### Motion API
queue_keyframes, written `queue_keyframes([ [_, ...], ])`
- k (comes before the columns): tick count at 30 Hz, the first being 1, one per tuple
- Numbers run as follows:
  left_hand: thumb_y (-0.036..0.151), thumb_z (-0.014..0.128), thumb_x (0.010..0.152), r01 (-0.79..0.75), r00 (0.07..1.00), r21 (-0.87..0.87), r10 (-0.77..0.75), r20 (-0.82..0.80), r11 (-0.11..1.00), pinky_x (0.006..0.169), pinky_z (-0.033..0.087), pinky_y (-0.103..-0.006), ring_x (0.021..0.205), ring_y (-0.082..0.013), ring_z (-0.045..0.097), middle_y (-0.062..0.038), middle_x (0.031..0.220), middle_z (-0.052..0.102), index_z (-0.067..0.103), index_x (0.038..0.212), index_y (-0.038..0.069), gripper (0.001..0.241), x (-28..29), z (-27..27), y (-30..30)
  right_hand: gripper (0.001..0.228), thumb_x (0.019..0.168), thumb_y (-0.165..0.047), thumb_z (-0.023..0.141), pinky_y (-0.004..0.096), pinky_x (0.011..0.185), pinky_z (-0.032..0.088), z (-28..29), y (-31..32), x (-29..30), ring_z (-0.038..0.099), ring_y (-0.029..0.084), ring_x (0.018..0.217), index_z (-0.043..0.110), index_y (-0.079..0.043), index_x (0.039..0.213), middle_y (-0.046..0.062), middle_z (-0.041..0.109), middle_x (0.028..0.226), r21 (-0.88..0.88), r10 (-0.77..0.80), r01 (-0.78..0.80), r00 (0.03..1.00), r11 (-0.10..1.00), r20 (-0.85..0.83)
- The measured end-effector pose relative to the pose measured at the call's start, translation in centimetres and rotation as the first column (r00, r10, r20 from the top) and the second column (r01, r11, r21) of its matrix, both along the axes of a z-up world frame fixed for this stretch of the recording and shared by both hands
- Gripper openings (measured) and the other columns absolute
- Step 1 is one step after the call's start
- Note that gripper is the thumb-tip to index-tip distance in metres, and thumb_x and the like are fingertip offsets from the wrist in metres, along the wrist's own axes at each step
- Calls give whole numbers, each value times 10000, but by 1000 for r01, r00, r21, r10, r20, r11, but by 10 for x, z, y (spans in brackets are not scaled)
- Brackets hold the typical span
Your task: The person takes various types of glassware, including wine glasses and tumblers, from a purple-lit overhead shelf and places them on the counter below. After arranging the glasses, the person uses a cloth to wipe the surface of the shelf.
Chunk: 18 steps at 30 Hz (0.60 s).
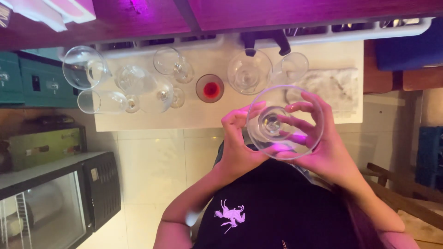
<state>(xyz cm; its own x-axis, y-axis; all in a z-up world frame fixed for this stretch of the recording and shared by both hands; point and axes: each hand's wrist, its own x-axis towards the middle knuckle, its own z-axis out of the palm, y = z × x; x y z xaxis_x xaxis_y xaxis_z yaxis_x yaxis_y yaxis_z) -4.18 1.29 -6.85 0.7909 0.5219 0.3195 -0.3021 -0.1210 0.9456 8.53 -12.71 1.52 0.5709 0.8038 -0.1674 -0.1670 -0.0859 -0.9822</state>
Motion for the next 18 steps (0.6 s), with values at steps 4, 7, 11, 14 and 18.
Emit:
queue_keyframes([
  [4, 176, 934, 819, -65, 992, 3, 65, -109, 998, 1212, 496, -408, 1439, -302, 574, -249, 1509, 533, 274, 1367, 72, 864, -11, -20, 5, 1175, 652, 34, 870, 462, 1054, 572, -35, 7, 0, 543, 310, 1388, 190, -161, 1592, 146, 388, 1481, -44, 34, -36, 999, 998, -39],
  [7, 196, 952, 786, -121, 968, 130, 146, -206, 984, 1181, 483, -397, 1400, -289, 595, -227, 1486, 581, 293, 1338, 70, 869, -15, -34, 10, 1176, 651, 9, 883, 443, 1056, 555, -55, 13, 0, 549, 305, 1376, 205, -154, 1597, 156, 421, 1504, -91, 83, -81, 996, 993, 27],
  [11, 226, 959, 753, -123, 947, 126, 154, -283, 984, 1050, 521, -371, 1215, -244, 618, -184, 1501, 575, 288, 1370, 54, 927, -16, -52, 15, 1190, 636, -49, 908, 418, 1004, 554, -76, 22, 0, 562, 294, 1357, 207, -147, 1592, 152, 454, 1521, -212, 85, -66, 993, 975, 85],
  [14, 223, 957, 748, -114, 933, 146, 157, -323, 983, 1052, 521, -377, 1219, -245, 624, -165, 1497, 571, 274, 1448, 35, 996, -19, -60, 18, 1188, 639, -68, 914, 409, 992, 552, -88, 27, -2, 561, 290, 1356, 204, -140, 1590, 149, 458, 1531, -245, 96, -70, 991, 967, 93],
  [18, 212, 943, 779, -113, 933, 135, 152, -327, 984, 1125, 520, -388, 1316, -264, 616, -143, 1504, 563, 249, 1561, 29, 1061, -25, -60, 25, 1171, 658, -53, 900, 397, 995, 554, -97, 37, -4, 552, 285, 1353, 203, -132, 1595, 153, 455, 1534, -229, 116, -99, 991, 968, 63],
])
